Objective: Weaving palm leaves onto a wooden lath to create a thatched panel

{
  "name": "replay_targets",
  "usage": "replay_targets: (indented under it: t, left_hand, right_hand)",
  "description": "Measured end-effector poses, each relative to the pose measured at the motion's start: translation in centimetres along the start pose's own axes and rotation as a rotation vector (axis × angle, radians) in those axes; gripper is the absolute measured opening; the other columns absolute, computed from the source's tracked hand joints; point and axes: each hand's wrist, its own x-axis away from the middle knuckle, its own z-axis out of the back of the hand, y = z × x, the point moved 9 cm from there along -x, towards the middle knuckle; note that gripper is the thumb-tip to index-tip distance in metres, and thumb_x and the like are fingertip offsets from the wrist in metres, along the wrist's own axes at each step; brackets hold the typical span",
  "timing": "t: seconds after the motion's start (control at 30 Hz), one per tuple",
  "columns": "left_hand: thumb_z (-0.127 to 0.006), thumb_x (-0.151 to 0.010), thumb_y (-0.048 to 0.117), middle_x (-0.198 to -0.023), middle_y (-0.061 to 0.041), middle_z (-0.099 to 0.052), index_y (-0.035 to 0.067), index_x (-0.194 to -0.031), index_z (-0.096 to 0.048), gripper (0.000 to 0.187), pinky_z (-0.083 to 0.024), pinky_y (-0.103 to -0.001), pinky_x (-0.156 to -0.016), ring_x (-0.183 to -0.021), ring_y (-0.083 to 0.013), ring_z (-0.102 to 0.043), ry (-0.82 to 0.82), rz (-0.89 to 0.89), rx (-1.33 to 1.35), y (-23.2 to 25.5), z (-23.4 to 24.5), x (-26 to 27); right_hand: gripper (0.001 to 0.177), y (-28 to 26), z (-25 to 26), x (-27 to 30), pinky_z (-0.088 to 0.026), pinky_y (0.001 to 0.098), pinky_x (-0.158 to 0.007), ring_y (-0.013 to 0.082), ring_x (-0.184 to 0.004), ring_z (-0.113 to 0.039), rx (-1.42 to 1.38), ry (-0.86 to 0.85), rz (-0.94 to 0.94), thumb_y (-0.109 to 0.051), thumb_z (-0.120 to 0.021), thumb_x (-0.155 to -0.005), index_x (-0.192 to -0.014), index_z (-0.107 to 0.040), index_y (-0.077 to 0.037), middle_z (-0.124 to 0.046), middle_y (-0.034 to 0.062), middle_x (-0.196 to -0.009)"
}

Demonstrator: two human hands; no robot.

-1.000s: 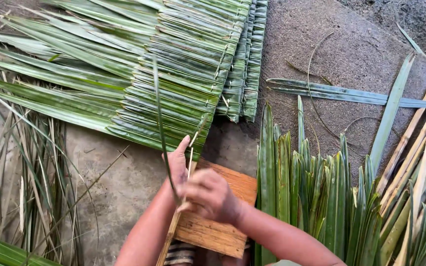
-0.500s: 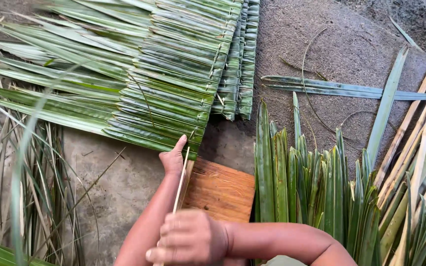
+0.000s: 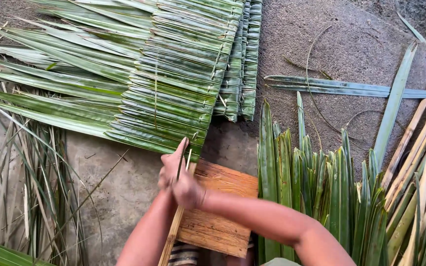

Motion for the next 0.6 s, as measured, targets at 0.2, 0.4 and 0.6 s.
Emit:
replay_targets:
  t: [0.2, 0.4, 0.6]
  left_hand:
    - [-0.089, -0.078, 0.009, -0.088, -0.005, -0.075, -0.005, -0.092, -0.076, 0.023, -0.055, -0.024, -0.066, -0.071, -0.0112, -0.065, -0.159, -0.242, 0.754, -4.8, -7.3, -9.0]
    - [-0.085, -0.079, 0.008, -0.092, -0.007, -0.076, -0.006, -0.097, -0.076, 0.025, -0.056, -0.025, -0.064, -0.07, -0.0136, -0.067, -0.211, -0.22, 0.809, -4.0, -7.2, -8.0]
    - [-0.09, -0.079, 0.011, -0.078, 0.0, -0.071, -0.004, -0.083, -0.076, 0.021, -0.051, -0.023, -0.057, -0.06, -0.0091, -0.058, -0.121, -0.321, 0.702, -4.6, -7.2, -9.2]
  right_hand:
    - [0.058, 1.5, -6.4, 9.6, -0.048, 0.0264, -0.071, 0.0126, -0.065, -0.05, 0.143, -0.246, -0.172, -0.034, -0.038, -0.121, -0.072, -0.055, -0.008, -0.057, 0.0002, -0.071]
    - [0.065, 0.0, -6.6, 9.9, -0.049, 0.0288, -0.073, 0.0179, -0.064, -0.053, 0.358, -0.293, -0.137, -0.044, -0.03, -0.12, -0.07, -0.055, -0.012, -0.056, -0.0005, -0.068]
    - [0.064, -1.0, -6.7, 10.0, -0.05, 0.0282, -0.075, 0.0189, -0.062, -0.056, 0.411, -0.32, -0.115, -0.042, -0.028, -0.12, -0.068, -0.053, -0.013, -0.056, -0.0016, -0.067]
